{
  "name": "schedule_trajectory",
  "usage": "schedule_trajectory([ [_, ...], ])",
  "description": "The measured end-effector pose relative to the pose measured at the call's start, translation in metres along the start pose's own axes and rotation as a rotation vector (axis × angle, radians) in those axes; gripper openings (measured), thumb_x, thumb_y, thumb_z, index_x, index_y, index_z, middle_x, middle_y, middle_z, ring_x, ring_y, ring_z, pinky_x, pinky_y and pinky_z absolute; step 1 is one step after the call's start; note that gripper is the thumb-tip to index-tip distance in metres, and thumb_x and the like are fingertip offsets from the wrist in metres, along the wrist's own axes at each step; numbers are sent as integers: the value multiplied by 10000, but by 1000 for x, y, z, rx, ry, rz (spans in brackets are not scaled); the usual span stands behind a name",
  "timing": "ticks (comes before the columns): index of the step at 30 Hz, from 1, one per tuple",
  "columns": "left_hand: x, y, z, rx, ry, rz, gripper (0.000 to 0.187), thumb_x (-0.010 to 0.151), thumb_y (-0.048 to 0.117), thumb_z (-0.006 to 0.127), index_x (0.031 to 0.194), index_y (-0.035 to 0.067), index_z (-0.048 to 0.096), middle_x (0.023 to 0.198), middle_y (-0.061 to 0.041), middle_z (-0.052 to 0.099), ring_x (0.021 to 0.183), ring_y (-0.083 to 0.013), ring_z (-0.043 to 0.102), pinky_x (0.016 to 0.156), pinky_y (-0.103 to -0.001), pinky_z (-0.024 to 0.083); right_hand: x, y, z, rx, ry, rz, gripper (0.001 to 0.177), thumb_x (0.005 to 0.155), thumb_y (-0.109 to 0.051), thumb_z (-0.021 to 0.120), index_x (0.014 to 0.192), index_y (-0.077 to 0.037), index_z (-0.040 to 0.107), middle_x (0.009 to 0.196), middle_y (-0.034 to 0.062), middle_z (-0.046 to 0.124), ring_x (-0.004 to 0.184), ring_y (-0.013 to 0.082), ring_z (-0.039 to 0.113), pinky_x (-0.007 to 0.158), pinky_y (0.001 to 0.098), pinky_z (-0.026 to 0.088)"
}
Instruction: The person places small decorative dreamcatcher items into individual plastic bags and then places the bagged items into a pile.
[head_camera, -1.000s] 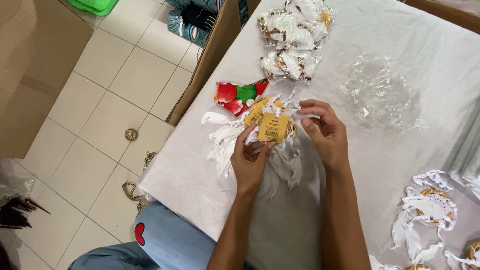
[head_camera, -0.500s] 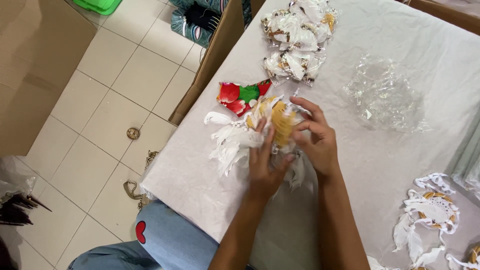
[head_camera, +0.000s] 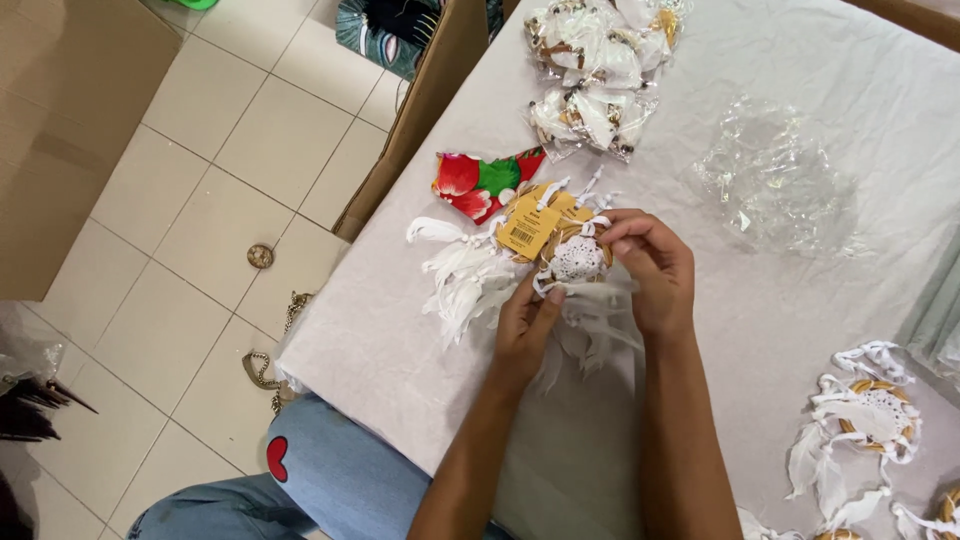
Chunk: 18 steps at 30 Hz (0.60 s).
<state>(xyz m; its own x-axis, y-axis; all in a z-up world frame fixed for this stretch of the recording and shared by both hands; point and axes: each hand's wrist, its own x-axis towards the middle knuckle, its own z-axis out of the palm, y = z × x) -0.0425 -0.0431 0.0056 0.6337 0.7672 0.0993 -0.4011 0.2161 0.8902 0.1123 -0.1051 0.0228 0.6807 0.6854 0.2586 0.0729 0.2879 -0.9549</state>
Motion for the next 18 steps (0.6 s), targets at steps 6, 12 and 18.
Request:
schedule_trajectory([
  [6, -3, 12, 4, -79, 74, -287, 566, 1029, 264, 535, 1531, 20, 444, 1483, -128, 515, 1328, -252, 471, 1126, -459, 372, -3, 10, -2, 50, 10, 82, 211, 871, 71, 762, 1038, 67, 634, 1098, 163, 669, 963, 179, 707, 792, 244, 583],
  [12, 11, 7, -10, 9, -17, -58, 134, 1011, 135, 660, 1074, 18, 678, 825, -74, 693, 699, -115, 667, 681, -274, 563, -3, 10, -12, 156, 19, 52, 285, 791, 106, 831, 986, 98, 623, 941, 171, 635, 850, 216, 745, 685, 247, 637],
  [18, 7, -15, -50, 175, -10, -115, 96, 996, 124, 701, 1052, 61, 747, 806, -15, 690, 792, -69, 584, 696, -236, 491, -2, 10, -27, 84, 234, 91, 269, 859, 18, 830, 1008, 37, 607, 961, 112, 637, 775, 142, 718, 679, 234, 637],
])
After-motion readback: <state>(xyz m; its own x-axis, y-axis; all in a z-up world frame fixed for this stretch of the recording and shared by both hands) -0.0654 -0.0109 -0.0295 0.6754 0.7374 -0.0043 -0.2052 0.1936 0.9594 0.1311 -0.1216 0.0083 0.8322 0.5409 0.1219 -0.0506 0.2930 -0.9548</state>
